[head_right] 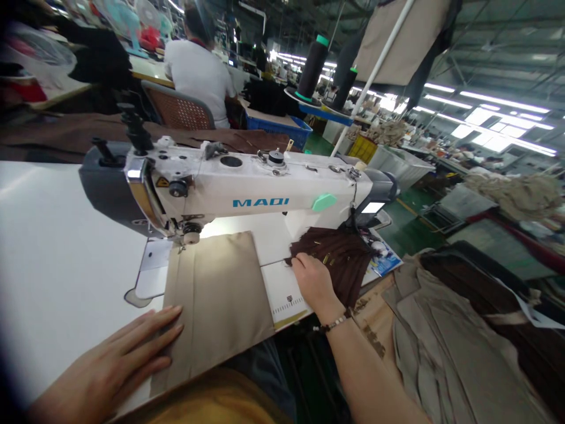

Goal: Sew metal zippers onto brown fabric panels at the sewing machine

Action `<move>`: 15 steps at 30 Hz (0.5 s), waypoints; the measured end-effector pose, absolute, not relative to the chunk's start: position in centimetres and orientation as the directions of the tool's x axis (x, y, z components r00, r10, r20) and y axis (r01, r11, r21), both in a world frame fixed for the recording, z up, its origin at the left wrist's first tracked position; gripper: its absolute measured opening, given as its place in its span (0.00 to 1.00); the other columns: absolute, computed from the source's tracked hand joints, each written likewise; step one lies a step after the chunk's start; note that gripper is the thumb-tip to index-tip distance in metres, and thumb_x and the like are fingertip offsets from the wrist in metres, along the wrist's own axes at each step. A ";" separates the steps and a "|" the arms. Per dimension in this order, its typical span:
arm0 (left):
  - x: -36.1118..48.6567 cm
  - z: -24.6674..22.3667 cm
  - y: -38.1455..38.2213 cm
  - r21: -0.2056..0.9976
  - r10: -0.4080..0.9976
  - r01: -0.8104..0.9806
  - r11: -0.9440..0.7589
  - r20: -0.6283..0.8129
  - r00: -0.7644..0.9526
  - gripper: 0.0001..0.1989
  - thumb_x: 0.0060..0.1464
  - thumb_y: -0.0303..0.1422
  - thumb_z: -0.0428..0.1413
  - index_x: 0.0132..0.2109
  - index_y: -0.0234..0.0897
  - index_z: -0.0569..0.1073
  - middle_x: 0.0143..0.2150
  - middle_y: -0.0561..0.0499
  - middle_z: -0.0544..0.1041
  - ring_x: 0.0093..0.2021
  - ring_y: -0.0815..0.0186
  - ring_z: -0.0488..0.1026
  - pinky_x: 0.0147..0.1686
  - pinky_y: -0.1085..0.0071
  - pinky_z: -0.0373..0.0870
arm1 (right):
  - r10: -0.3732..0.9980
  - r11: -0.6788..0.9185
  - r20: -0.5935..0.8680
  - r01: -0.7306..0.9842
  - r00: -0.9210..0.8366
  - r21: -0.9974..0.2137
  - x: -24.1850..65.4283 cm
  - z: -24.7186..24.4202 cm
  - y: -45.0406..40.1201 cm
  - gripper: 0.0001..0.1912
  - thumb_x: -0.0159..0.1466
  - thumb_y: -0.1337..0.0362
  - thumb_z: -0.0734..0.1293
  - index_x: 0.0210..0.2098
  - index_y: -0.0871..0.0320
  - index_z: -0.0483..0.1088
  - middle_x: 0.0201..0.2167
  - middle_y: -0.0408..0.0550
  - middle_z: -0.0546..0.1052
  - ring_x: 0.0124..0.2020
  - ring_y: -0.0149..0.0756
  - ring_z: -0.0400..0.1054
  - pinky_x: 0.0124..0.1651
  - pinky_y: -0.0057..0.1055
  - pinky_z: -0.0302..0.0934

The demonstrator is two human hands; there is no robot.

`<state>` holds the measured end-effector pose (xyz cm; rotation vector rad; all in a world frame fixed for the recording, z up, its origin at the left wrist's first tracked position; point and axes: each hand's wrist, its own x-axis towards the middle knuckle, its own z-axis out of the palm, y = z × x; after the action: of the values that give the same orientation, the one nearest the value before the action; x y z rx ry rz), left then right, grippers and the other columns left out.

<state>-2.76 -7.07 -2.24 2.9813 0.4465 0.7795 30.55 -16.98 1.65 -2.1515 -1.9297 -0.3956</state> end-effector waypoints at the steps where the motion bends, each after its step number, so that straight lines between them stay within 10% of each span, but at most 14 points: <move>1: -2.8 -2.3 -7.1 0.116 0.298 0.277 -0.954 0.472 0.830 0.17 0.59 0.44 0.46 0.49 0.43 0.71 0.51 0.53 0.70 0.47 0.63 0.71 0.49 0.73 0.68 | 0.909 -0.132 0.395 0.991 0.134 -0.031 30.1 1.8 -16.8 0.12 0.63 0.72 0.55 0.38 0.63 0.69 0.37 0.53 0.72 0.39 0.35 0.66 0.43 0.31 0.61; 4: -2.7 -2.1 -7.5 0.157 0.339 0.300 -0.941 0.456 0.823 0.19 0.58 0.45 0.47 0.52 0.41 0.68 0.52 0.51 0.70 0.48 0.62 0.70 0.51 0.70 0.67 | 0.829 -0.134 0.511 0.968 0.228 -0.215 26.4 2.4 -15.7 0.14 0.65 0.70 0.51 0.39 0.63 0.66 0.37 0.53 0.71 0.40 0.32 0.67 0.45 0.30 0.62; 8: -2.4 -1.1 -8.8 0.234 0.434 0.370 -0.899 0.374 0.819 0.15 0.61 0.39 0.44 0.48 0.37 0.69 0.51 0.45 0.69 0.48 0.60 0.69 0.49 0.66 0.69 | 0.881 0.262 0.469 0.761 0.063 -0.594 18.9 2.4 -14.7 0.10 0.62 0.72 0.54 0.37 0.60 0.65 0.39 0.50 0.72 0.42 0.29 0.67 0.45 0.26 0.63; 15: -2.1 0.2 -10.7 0.276 0.538 0.466 -0.841 0.328 0.776 0.12 0.58 0.22 0.43 0.46 0.29 0.67 0.50 0.42 0.67 0.46 0.63 0.68 0.46 0.67 0.71 | 0.880 0.471 0.330 0.708 -0.341 -0.526 14.9 1.2 -16.1 0.14 0.61 0.75 0.53 0.37 0.64 0.69 0.42 0.52 0.73 0.46 0.31 0.66 0.50 0.27 0.62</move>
<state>-2.15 -10.71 0.15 2.7892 0.7956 0.5957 14.90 -16.11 1.16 -1.3118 -2.1441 0.3902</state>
